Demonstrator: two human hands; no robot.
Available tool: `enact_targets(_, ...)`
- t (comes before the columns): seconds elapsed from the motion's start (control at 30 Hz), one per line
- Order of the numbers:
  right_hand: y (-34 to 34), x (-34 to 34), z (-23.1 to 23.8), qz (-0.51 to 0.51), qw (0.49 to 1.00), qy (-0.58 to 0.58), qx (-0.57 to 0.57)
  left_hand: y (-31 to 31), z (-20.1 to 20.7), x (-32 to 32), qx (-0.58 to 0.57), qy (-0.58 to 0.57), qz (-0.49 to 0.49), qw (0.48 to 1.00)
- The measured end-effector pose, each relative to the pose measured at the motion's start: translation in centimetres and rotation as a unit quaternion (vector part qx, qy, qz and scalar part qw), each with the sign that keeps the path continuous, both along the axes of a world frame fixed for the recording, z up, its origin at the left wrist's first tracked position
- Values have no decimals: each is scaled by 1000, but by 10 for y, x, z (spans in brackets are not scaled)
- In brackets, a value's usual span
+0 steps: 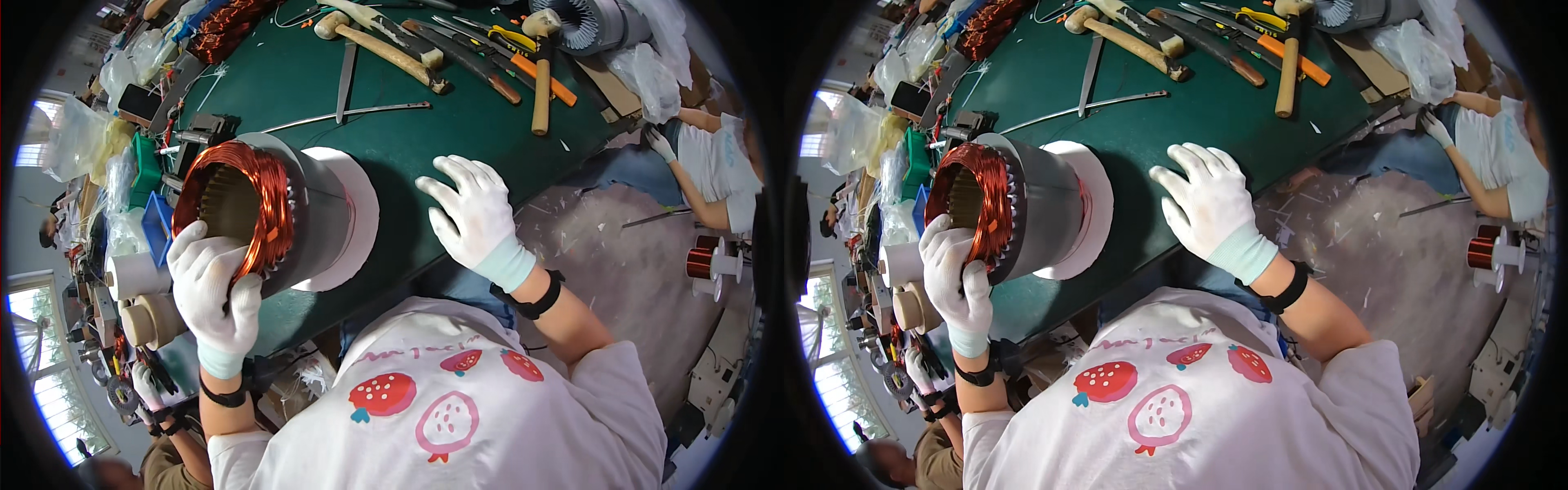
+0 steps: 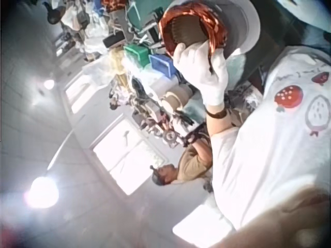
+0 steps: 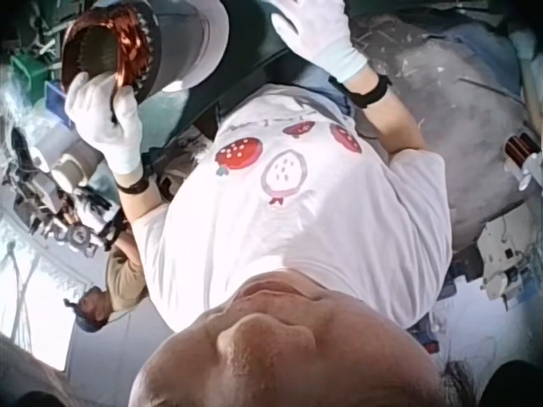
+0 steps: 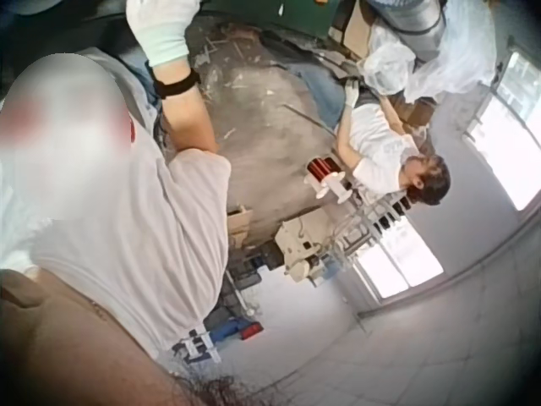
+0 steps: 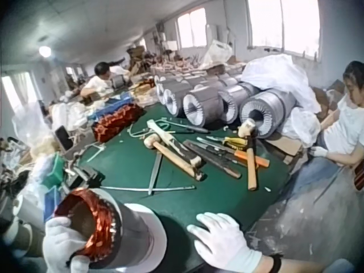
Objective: Adjusting copper windings inside a motor stator using a mallet and metal wedges to ensure proper seating.
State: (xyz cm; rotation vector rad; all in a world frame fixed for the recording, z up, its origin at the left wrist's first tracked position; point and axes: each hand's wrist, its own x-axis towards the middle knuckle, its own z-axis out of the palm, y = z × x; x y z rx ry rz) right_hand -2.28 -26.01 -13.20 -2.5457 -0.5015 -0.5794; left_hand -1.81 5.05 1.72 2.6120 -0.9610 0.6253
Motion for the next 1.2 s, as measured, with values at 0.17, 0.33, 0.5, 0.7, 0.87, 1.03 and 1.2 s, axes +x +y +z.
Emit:
enact_targets(0.17, -3, -1, 6, -11, 1000, 16, -11, -17, 15, -12, 63, 22, 35, 997)
enact_targets(0.33, -5, -7, 11, 12, 999, 41, 4, -31, -1, -17, 31, -16, 116, 993)
enact_targets(0.5, -55, 21, 52, 67, 984, 144, 85, -30, -8, -15, 28, -28, 119, 992)
enact_targets(0.7, -98, 102, 50, -180, 948, 110, -237, -32, 10, -15, 33, 42, 104, 993)
enact_targets(0.87, -116, 125, 47, -95, 959, 266, 23, -29, 58, -9, -167, 163, 99, 967)
enact_targets(1.03, -27, 48, 116, 66, 829, 258, 491, -27, 97, 33, -207, 344, 23, 916)
enact_targets(1.2, 81, -8, 134, 246, 868, 134, 410, -55, 84, 62, -401, 507, -78, 759)
